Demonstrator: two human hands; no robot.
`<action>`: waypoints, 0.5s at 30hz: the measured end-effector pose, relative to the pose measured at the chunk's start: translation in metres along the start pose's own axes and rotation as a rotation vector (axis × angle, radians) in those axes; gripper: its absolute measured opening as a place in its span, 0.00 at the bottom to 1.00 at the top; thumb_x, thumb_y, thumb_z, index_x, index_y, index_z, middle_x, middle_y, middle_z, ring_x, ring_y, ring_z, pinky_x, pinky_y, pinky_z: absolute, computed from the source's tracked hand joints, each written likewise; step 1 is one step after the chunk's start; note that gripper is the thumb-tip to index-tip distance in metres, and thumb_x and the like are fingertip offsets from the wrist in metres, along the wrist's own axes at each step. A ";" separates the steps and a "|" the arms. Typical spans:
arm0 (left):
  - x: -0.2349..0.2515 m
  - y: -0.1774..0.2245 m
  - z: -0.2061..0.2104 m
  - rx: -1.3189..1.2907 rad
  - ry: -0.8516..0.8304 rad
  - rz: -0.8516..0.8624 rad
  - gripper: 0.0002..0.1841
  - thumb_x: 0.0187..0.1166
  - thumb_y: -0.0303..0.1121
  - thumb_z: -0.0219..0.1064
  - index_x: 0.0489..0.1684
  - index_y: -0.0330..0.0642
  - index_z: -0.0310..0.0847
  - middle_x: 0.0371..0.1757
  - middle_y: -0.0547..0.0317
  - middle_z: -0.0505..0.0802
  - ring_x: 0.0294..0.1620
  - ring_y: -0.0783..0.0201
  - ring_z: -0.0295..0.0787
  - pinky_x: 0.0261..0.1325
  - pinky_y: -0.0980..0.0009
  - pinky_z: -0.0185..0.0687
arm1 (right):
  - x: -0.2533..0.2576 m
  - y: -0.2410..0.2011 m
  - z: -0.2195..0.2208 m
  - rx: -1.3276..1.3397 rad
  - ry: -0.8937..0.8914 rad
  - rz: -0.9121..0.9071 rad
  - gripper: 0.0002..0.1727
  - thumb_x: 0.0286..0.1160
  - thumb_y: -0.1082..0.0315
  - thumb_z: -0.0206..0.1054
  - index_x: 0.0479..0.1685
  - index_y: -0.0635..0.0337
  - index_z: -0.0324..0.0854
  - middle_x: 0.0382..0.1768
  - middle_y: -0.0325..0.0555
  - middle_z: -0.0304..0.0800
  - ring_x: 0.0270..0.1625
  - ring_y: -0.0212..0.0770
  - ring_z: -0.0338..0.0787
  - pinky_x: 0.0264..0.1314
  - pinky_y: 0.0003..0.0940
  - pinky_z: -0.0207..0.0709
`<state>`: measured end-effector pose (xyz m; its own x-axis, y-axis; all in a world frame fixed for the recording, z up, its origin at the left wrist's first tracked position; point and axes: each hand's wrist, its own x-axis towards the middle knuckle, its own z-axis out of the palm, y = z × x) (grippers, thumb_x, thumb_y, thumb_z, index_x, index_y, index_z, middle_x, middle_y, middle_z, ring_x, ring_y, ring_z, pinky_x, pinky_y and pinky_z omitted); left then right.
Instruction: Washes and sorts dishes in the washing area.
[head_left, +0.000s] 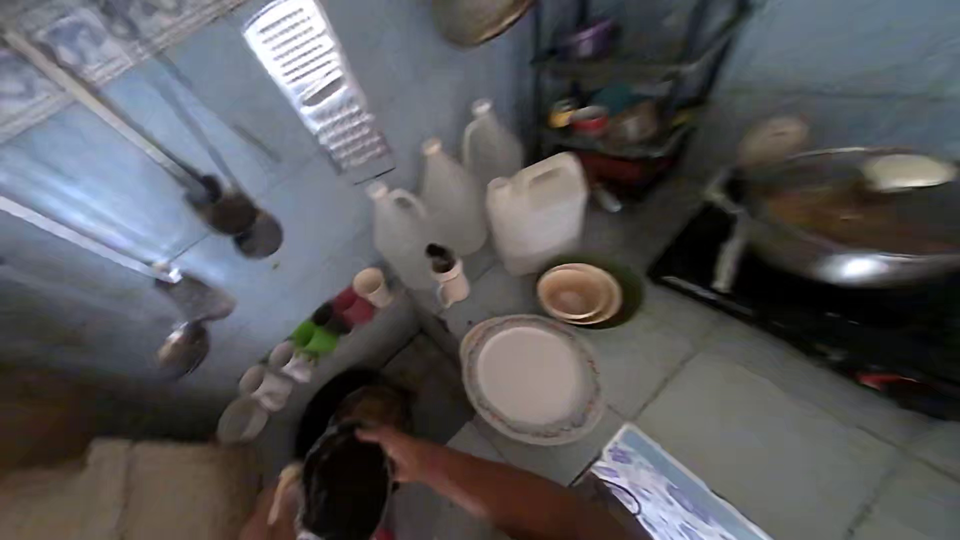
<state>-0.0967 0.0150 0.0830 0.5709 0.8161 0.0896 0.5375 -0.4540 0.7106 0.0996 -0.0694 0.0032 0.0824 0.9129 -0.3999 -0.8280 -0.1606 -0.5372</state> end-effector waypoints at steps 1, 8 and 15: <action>0.002 0.013 0.005 0.101 0.034 -0.008 0.22 0.88 0.35 0.61 0.68 0.22 0.78 0.54 0.31 0.91 0.54 0.47 0.91 0.64 0.48 0.85 | 0.002 0.003 0.000 0.004 0.000 0.015 0.22 0.91 0.54 0.54 0.77 0.50 0.72 0.59 0.48 0.87 0.56 0.42 0.88 0.58 0.46 0.83; 0.031 0.035 0.021 0.368 0.091 -0.157 0.19 0.85 0.25 0.61 0.69 0.22 0.78 0.62 0.22 0.88 0.67 0.30 0.85 0.75 0.39 0.73 | 0.010 0.018 0.002 0.115 -0.042 0.084 0.24 0.94 0.49 0.44 0.69 0.55 0.75 0.50 0.47 0.90 0.50 0.41 0.91 0.52 0.42 0.86; 0.004 0.026 0.081 0.513 -0.187 -0.148 0.24 0.83 0.26 0.63 0.78 0.33 0.76 0.75 0.24 0.80 0.79 0.29 0.75 0.84 0.42 0.67 | 0.026 0.007 0.012 0.054 -0.064 -0.055 0.25 0.96 0.52 0.43 0.85 0.48 0.64 0.62 0.47 0.85 0.56 0.39 0.87 0.57 0.39 0.82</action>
<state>-0.0303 -0.0219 0.0451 0.5414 0.8283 -0.1440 0.8266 -0.4931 0.2713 0.0897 -0.0423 -0.0019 0.0949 0.9421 -0.3217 -0.8520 -0.0902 -0.5157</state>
